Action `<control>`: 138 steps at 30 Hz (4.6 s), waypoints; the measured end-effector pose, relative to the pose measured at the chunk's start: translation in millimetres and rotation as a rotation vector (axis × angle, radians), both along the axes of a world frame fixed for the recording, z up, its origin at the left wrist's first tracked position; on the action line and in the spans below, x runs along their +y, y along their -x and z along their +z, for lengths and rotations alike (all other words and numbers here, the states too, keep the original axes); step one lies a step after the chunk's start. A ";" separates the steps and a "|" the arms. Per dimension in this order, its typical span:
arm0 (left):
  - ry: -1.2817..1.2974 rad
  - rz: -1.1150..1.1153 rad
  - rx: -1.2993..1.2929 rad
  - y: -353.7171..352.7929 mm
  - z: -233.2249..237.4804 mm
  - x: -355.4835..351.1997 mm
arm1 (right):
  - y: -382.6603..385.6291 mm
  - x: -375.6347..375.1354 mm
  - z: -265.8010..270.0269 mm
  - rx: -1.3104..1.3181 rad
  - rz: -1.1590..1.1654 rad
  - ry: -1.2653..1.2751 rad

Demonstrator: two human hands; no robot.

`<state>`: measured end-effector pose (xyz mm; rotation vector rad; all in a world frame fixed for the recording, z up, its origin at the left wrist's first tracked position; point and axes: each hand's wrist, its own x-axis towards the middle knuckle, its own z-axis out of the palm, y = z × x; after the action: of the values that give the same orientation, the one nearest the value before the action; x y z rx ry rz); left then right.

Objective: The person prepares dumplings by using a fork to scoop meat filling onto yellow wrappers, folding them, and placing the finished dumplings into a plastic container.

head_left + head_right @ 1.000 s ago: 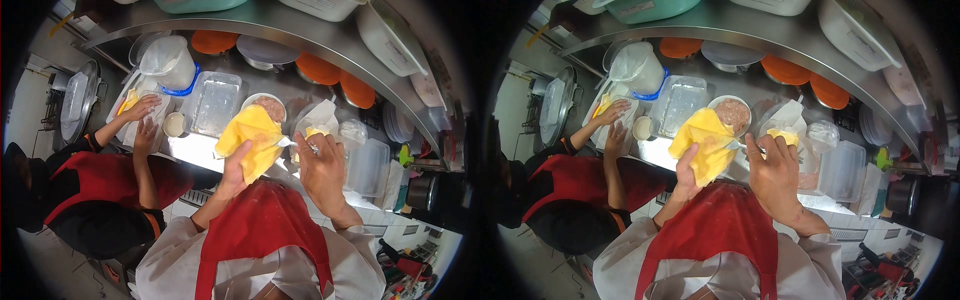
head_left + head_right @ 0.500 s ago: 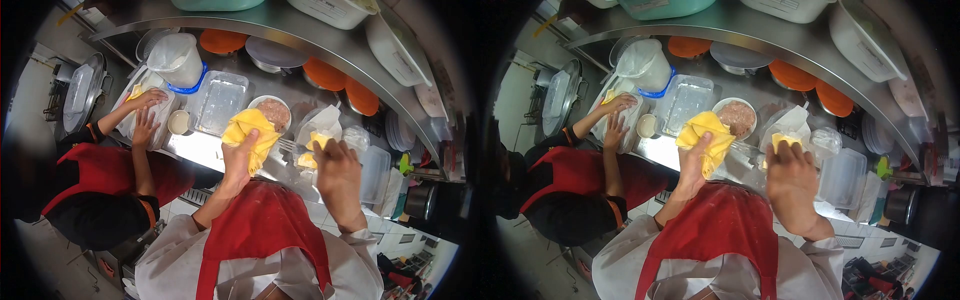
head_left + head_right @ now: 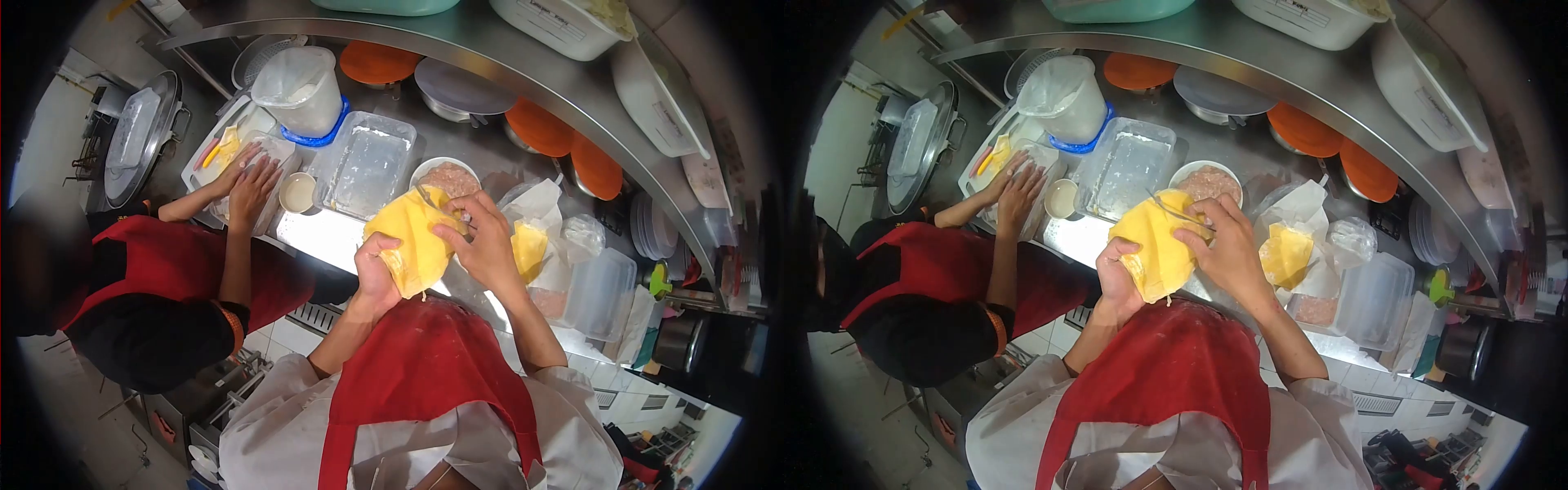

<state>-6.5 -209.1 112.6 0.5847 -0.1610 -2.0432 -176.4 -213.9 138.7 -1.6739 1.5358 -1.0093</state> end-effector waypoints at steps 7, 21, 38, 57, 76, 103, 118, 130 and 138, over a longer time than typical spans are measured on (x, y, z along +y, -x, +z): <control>-0.028 0.012 -0.071 -6.7 -13.7 6.4 | -9.9 -1.7 2.9 0.138 -0.005 0.013; -0.179 0.106 -0.181 -20.4 -34.3 16.1 | 5.8 -35.7 -14.3 -0.064 0.221 -0.411; -0.209 0.405 -0.107 -54.0 -82.9 32.5 | -32.7 -153.6 -28.3 0.325 0.749 -0.067; 0.107 0.531 0.444 -65.3 -94.7 35.6 | -58.9 -255.0 -119.2 0.774 0.514 -0.158; -0.405 -0.015 -0.373 -21.6 -55.1 2.0 | 67.3 -11.4 -93.2 0.627 0.309 -0.155; -0.281 -0.376 -0.169 -43.9 -81.3 -52.9 | 88.5 -56.2 -67.8 -0.409 0.212 -0.987; -0.085 -0.378 0.137 -23.0 -52.6 -58.7 | 77.3 6.5 -42.7 -0.846 0.101 -0.634; -0.164 -0.279 -0.203 -65.3 -62.2 -51.5 | 19.8 35.9 -138.6 0.528 -0.151 0.178; -0.272 -0.313 -0.295 -47.8 -77.9 -45.0 | 6.3 39.4 -161.8 0.289 -0.206 -0.147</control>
<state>41.2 -254.2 34.7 1.0886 -0.1565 -2.2886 -182.7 -174.5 -23.1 -1.6362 1.9540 -0.7562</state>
